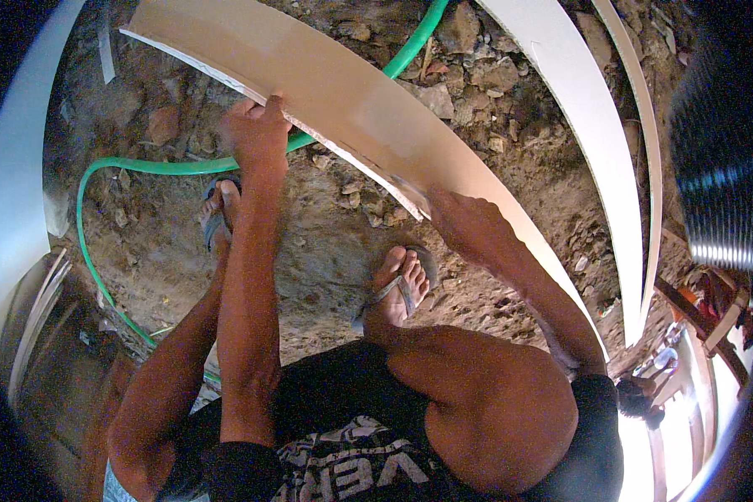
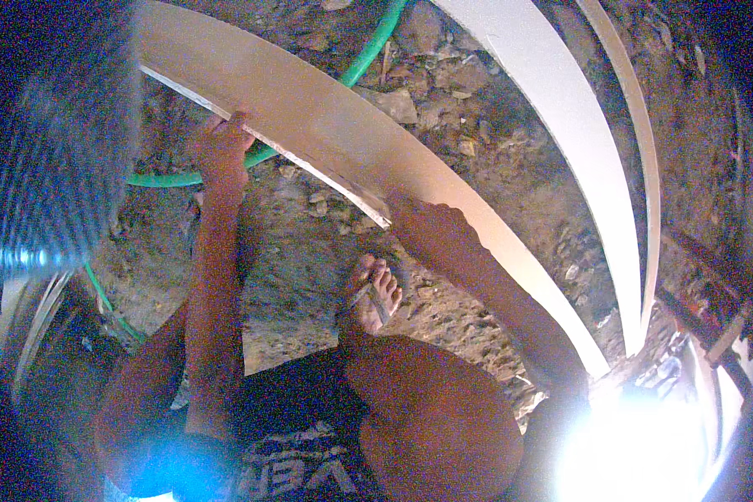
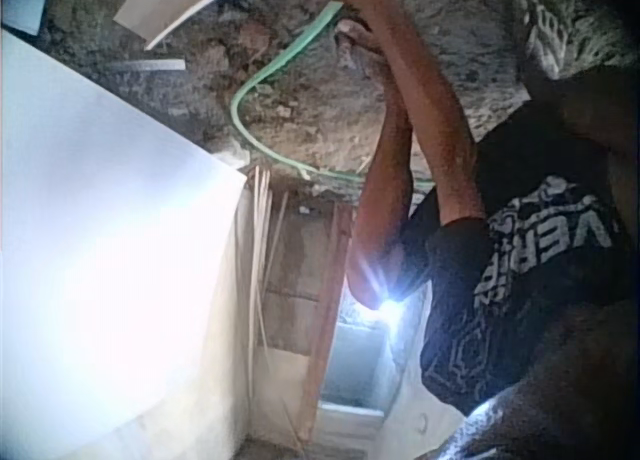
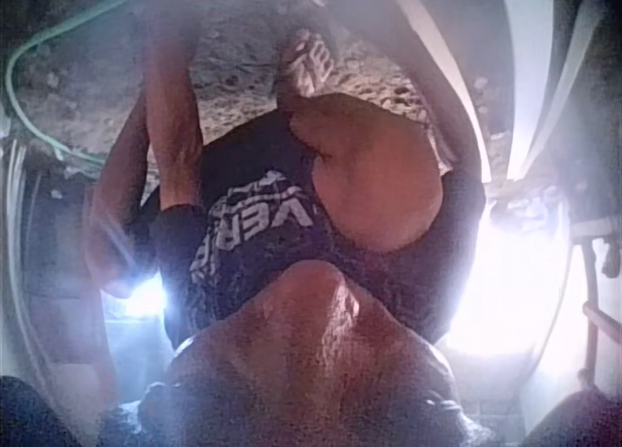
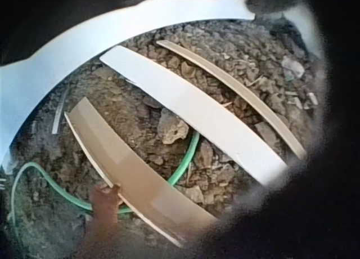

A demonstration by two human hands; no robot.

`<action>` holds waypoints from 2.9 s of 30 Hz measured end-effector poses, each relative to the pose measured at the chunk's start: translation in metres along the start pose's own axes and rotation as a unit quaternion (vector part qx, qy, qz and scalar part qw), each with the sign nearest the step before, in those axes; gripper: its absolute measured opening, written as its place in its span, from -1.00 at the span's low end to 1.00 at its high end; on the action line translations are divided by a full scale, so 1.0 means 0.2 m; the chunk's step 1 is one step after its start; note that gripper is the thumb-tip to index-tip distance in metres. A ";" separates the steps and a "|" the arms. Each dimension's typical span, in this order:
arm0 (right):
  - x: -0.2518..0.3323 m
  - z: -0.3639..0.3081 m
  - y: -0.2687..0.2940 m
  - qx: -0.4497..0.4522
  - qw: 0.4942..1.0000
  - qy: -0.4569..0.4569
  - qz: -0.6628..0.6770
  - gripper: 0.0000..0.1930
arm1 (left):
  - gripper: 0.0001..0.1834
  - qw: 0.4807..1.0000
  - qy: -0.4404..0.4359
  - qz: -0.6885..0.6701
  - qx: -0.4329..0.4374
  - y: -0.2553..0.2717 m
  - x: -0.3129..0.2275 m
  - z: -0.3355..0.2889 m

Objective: The person uses a utility knife to score and snap a long plank into smaller pieces. They repeatedly score the plank along a straight line and then apply pressure to snap it apart.

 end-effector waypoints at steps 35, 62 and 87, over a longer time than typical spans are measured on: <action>-0.22 -0.47 -0.14 -0.083 0.992 -0.066 0.068 -0.74 | -0.79 0.985 0.153 -0.060 -0.047 0.05 -0.09 -0.05; 0.23 -0.17 0.09 -0.143 0.987 -0.037 -0.065 -0.67 | -0.77 0.950 0.269 -0.150 -0.044 -0.44 0.08 -1.11; 0.22 -0.57 0.15 -0.106 0.957 -0.264 -0.048 -0.76 | -0.50 0.981 -0.148 0.057 -0.110 -0.35 -0.12 -0.49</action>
Point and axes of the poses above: each hand's wrist, its own z-axis towards the middle knuckle, its own y-axis out of the back of the hand, x = y × z, the point moved 2 cm from there along z, towards the middle knuckle, and after that the axes turned 10 degrees about -z, right-handed, at the moved point
